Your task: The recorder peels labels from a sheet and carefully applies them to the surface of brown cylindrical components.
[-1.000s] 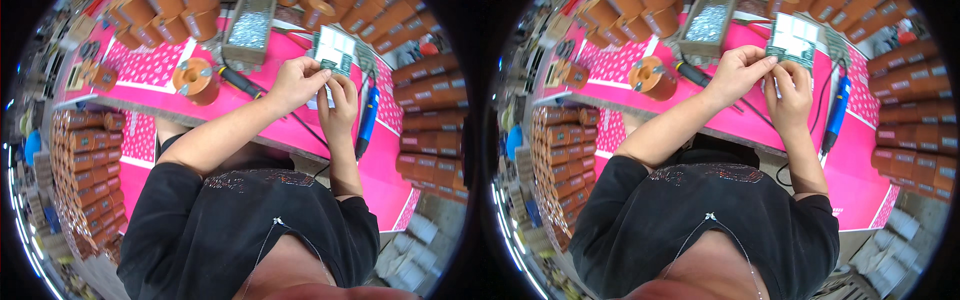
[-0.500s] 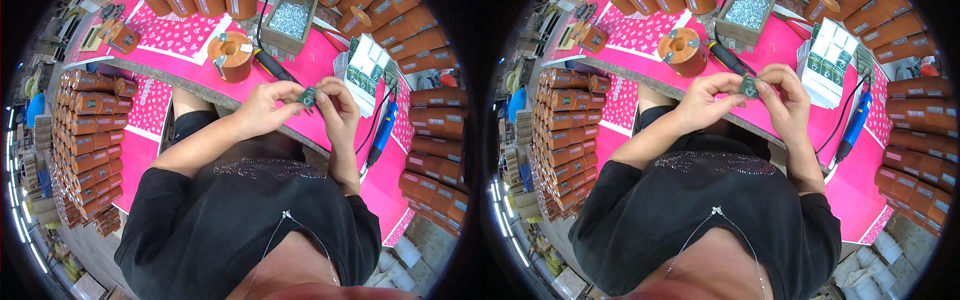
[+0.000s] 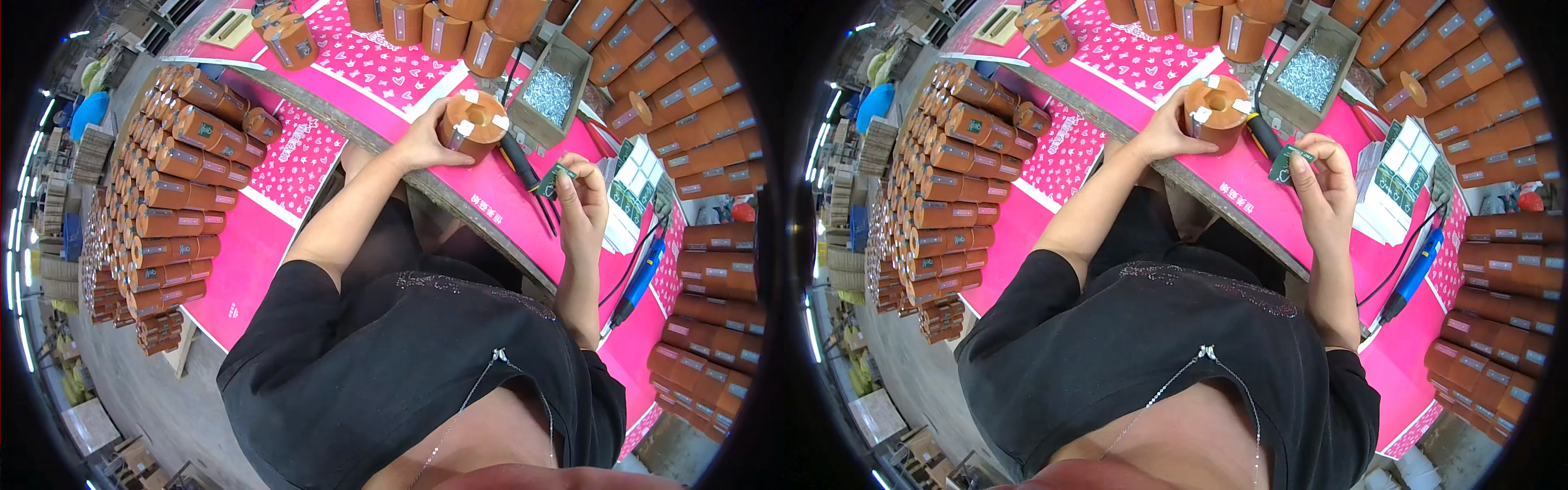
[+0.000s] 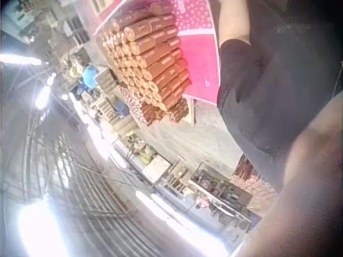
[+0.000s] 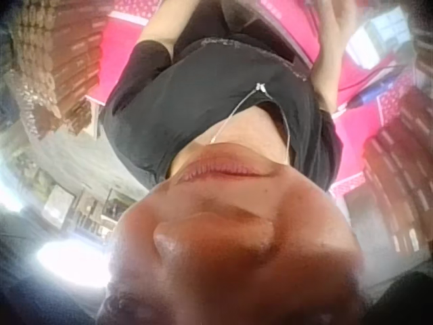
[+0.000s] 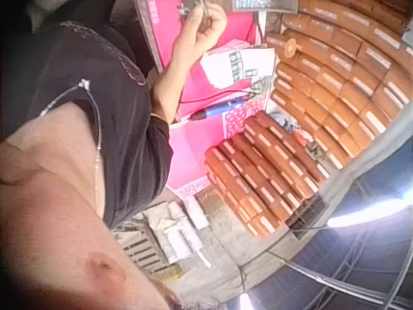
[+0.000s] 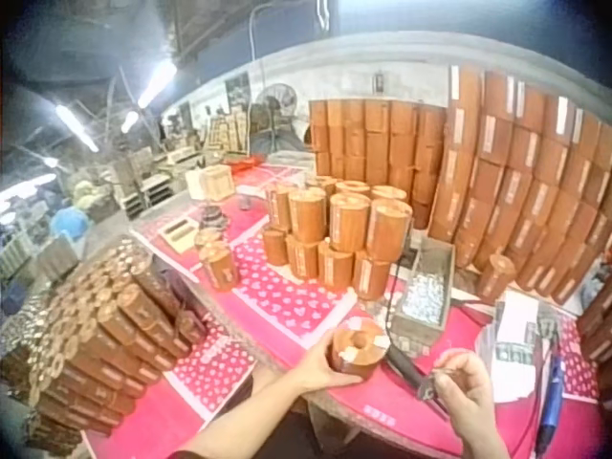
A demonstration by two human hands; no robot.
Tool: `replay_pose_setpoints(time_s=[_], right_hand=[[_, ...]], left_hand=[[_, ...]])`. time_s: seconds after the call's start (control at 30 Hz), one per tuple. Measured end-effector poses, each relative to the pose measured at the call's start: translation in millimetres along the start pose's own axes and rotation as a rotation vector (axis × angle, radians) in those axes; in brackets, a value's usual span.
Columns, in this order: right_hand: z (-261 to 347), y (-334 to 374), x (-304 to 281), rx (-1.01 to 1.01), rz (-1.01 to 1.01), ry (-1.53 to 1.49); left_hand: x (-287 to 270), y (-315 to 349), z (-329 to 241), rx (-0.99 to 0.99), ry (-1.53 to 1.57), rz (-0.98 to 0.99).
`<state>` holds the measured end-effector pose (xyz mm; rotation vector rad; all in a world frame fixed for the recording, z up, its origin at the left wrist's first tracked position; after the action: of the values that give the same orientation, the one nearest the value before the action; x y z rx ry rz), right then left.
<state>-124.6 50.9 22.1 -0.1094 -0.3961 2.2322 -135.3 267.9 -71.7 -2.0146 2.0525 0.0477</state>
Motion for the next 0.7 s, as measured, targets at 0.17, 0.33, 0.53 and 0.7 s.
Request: replay_pose_setpoints(time_s=[0.17,0.33,0.53,0.7], right_hand=[[5.5,-11.8,4.7,0.028,0.016,0.009],[6.1,-30.7,19.2,0.102,0.016,-0.135],[-6.0,-43.4,54.3,0.228,0.148,-0.154],[-14.2,-37.9,55.6,0.192,0.103,0.129]], left_hand=[[8.2,1.0,-11.0,0.061,0.522,-0.064],[21.2,27.0,-40.8,-0.099,1.074,-0.01],[25.4,44.9,-59.0,-0.094,0.877,-0.069],[27.7,49.6,-62.1,-0.039,0.89,-0.105]])
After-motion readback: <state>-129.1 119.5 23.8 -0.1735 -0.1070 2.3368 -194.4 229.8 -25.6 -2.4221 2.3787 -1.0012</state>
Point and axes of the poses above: each hand's wrist, its own y-axis away from the middle knuckle, its own x-axis out of the palm, z = x × y, the point moved 6 cm from there along -y, towards the middle knuckle, and after that the axes turned 8 degrees about z, right-handed, at the moved point
